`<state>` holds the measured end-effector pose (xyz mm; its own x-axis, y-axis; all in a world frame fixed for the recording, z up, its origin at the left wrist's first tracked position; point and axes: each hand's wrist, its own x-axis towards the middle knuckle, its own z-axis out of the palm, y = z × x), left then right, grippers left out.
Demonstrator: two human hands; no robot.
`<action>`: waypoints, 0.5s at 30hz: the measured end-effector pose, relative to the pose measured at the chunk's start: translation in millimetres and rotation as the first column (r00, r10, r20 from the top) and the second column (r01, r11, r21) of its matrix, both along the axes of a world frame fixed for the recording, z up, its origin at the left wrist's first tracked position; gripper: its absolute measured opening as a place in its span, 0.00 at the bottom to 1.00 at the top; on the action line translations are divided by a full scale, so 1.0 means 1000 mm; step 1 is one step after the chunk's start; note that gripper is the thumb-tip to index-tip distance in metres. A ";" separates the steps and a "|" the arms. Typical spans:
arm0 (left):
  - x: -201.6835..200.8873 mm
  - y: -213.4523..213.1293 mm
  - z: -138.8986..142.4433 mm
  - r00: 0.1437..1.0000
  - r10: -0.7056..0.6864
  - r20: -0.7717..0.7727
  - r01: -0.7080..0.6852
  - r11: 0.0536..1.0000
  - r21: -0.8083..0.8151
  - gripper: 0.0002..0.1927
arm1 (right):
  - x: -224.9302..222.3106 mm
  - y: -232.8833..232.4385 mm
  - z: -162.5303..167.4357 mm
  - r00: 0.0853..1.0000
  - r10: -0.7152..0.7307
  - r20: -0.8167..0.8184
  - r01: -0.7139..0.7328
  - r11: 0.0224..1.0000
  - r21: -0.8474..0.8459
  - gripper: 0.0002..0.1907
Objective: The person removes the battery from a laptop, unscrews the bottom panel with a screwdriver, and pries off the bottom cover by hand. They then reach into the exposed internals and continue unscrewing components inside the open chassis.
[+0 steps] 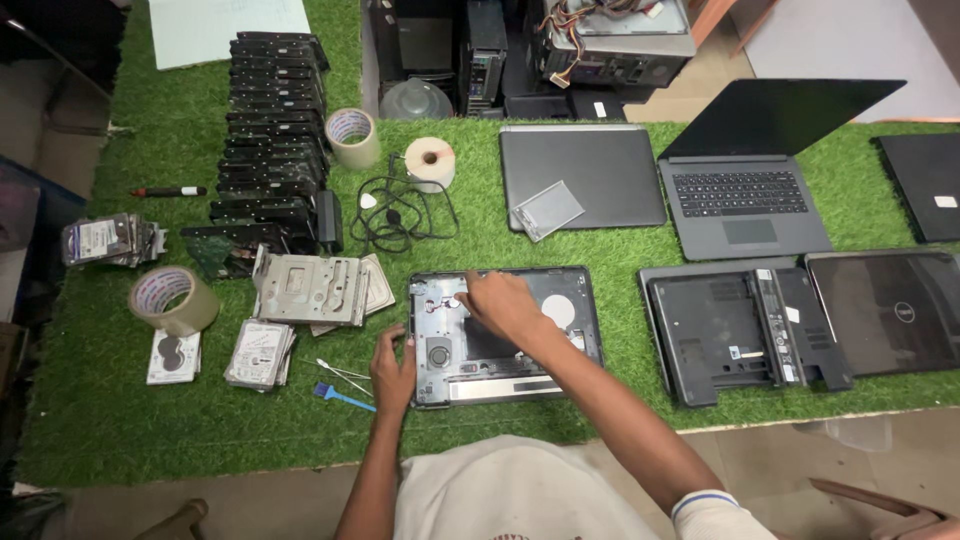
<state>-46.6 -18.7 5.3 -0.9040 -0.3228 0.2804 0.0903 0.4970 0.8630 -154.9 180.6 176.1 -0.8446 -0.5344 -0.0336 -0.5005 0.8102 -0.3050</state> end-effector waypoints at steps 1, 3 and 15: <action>0.000 0.000 0.000 1.000 0.000 -0.006 0.000 1.000 0.000 0.12 | 0.000 0.001 -0.001 1.000 -0.008 0.025 0.008 1.000 0.012 0.17; 0.000 0.001 0.000 1.000 0.001 0.001 -0.001 1.000 0.016 0.13 | -0.002 0.002 -0.002 0.999 0.025 0.024 -0.025 0.999 -0.027 0.15; 0.000 0.000 -0.003 1.000 0.003 0.020 -0.003 1.000 0.002 0.13 | 0.004 0.000 0.016 0.995 -0.005 0.097 0.004 1.000 0.012 0.22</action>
<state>-46.3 -18.6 2.1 -0.9086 -0.3257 0.2616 0.0715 0.4958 0.8655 -150.7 180.8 191.8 -0.8395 -0.5294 -0.1220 -0.4649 0.8163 -0.3429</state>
